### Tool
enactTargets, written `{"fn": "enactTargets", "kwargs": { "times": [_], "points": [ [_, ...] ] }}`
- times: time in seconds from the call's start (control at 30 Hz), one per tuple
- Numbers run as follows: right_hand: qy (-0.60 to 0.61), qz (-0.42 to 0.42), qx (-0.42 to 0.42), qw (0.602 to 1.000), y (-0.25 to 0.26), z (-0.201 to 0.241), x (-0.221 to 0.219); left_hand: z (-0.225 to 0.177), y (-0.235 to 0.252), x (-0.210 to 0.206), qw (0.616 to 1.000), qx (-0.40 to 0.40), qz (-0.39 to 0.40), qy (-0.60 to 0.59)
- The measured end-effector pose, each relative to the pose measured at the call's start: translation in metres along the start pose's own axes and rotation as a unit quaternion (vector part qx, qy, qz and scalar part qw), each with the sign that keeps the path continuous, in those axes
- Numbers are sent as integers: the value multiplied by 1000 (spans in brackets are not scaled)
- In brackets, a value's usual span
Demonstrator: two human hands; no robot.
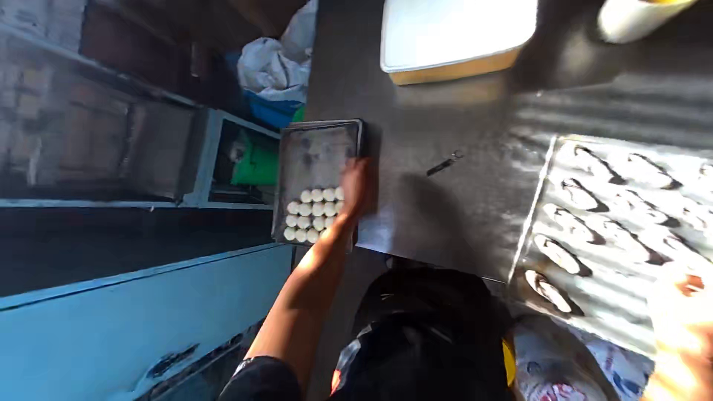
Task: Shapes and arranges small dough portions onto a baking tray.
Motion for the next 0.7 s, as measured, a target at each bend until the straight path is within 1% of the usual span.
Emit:
{"fn": "enactTargets", "kwargs": {
  "times": [0.03, 0.07, 0.1, 0.13, 0.17, 0.2, 0.23, 0.27, 0.3, 0.33, 0.4, 0.43, 0.47, 0.5, 0.53, 0.57, 0.6, 0.63, 0.67, 0.7],
  "points": [
    [-12, 30, 54, 998, -22, 34, -11, 74, 4, 25, 995, 94, -20, 27],
    [-26, 59, 97, 993, -47, 63, -27, 138, -1, 45, 984, 172, -35, 43],
    [-34, 91, 124, 988, -73, 88, -45, 191, -13, 59, 970, 233, -41, 49],
    [-30, 126, 136, 982, -98, 110, -67, 231, -27, 64, 960, 276, -24, 49],
    [-8, 157, 152, 976, -125, 130, -89, 255, -40, 61, 955, 293, 5, 34],
    [23, 191, 178, 965, -152, 153, -112, 265, -48, 57, 957, 287, 29, 18],
    [66, 212, 218, 950, -179, 177, -132, 265, -52, 56, 965, 260, 31, 4],
    [113, 227, 247, 935, -203, 203, -150, 255, -53, 62, 975, 223, 10, -19],
    [152, 240, 253, 925, -222, 229, -167, 235, -54, 75, 981, 183, -20, -61],
    [180, 258, 241, 918, -239, 252, -183, 206, -57, 90, 983, 136, -49, -115],
    [207, 336, 193, 899, -271, 290, -215, 135, -80, 108, 969, 48, -56, -235],
    [215, 376, 191, 881, -284, 306, -227, 100, -93, 111, 955, 7, -66, -289],
    [227, 391, 220, 865, -293, 323, -233, 69, -105, 113, 938, -24, -82, -337],
    [237, 381, 262, 855, -295, 339, -232, 47, -116, 113, 915, -35, -100, -389],
    [239, 357, 302, 851, -293, 352, -224, 33, -125, 112, 893, -28, -118, -434],
    [241, 317, 338, 853, -287, 361, -212, 28, -132, 109, 878, -11, -137, -459],
    [235, 258, 370, 861, -277, 362, -198, 27, -138, 100, 879, 6, -140, -455],
    [218, 190, 397, 871, -268, 355, -187, 27, -144, 84, 894, 23, -125, -429],
    [188, 143, 418, 877, -261, 337, -185, 25, -151, 62, 917, 31, -89, -388],
    [143, 147, 434, 877, -260, 308, -199, 20, -160, 36, 939, 26, -37, -341]
  ]
}}
Point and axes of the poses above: each hand's wrist, its own y-axis towards the middle knuckle, its own x-axis out of the back of the hand, z = x × y, the point moved 10 cm from there along y, towards the middle knuckle, and after that the axes turned 6 degrees about -z, right-handed, at the moved point
